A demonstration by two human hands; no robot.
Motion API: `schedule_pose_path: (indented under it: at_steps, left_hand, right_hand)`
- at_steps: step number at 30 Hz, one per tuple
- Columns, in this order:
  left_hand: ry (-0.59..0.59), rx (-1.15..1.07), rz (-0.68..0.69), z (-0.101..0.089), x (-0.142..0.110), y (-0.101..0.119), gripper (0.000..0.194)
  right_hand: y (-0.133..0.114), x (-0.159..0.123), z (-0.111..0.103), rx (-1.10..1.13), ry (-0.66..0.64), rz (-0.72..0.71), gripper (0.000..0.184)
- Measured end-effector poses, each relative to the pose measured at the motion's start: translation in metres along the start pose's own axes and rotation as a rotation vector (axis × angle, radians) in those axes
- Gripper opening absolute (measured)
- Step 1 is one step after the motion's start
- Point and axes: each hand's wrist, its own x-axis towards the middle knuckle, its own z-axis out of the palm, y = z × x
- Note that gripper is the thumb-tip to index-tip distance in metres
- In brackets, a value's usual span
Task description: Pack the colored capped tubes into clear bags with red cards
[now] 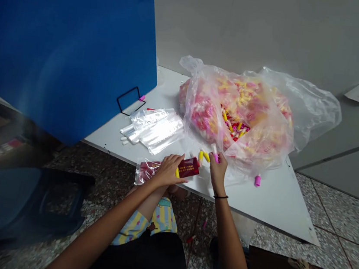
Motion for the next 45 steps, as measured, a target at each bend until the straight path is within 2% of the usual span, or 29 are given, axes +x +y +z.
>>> schedule_pose_path:
  at_steps: [4,6,11,15,22,27,29,32,36,38,40,43,45]
  left_hand:
    - [-0.005,-0.007,0.005,-0.001,0.0,0.001,0.097]
    - [0.001,-0.004,0.016,-0.001,0.0,0.001,0.094]
    - [0.011,-0.002,0.03,-0.001,-0.002,0.001,0.097]
    - [0.014,-0.001,0.023,-0.001,-0.002,0.001,0.097]
    - [0.012,-0.004,0.032,-0.002,-0.003,0.001,0.095]
    - [0.013,-0.003,0.039,-0.001,-0.003,0.0,0.097]
    - [0.013,-0.002,0.043,0.001,-0.003,-0.001,0.099]
    - [0.014,0.003,0.047,0.002,-0.003,-0.001,0.099]
    - [0.024,-0.002,0.05,0.002,-0.003,-0.001,0.098]
    - [0.033,-0.008,0.052,0.002,-0.003,-0.001,0.098]
    - [0.038,-0.013,0.054,0.003,-0.002,-0.001,0.1]
    - [0.038,-0.032,0.055,0.005,-0.002,-0.002,0.101]
    - [0.038,-0.044,0.054,0.006,-0.002,-0.004,0.102]
  right_hand:
    - [-0.008,-0.015,0.003,0.08,-0.137,0.102,0.032]
    - [-0.01,-0.022,0.005,0.073,-0.193,0.105,0.03]
    - [-0.009,-0.03,0.007,0.11,-0.13,0.042,0.023]
    - [-0.008,-0.025,0.004,-0.045,-0.084,-0.055,0.032]
    - [-0.009,-0.024,0.008,-0.019,-0.126,-0.094,0.044]
    - [-0.004,-0.023,0.011,-0.167,-0.284,0.033,0.034]
    - [-0.002,-0.021,0.012,-0.297,-0.322,-0.013,0.03]
    - [-0.003,-0.017,0.014,-0.477,-0.339,-0.196,0.031]
    - [-0.008,-0.018,0.019,-0.574,-0.322,-0.307,0.032]
    - [-0.011,-0.02,0.022,-0.53,-0.261,-0.285,0.03]
    - [-0.012,-0.022,0.026,-0.421,-0.276,-0.199,0.035]
    - [-0.012,-0.025,0.034,-0.25,-0.498,-0.048,0.05]
    - [-0.01,-0.026,0.038,-0.192,-0.567,0.009,0.054]
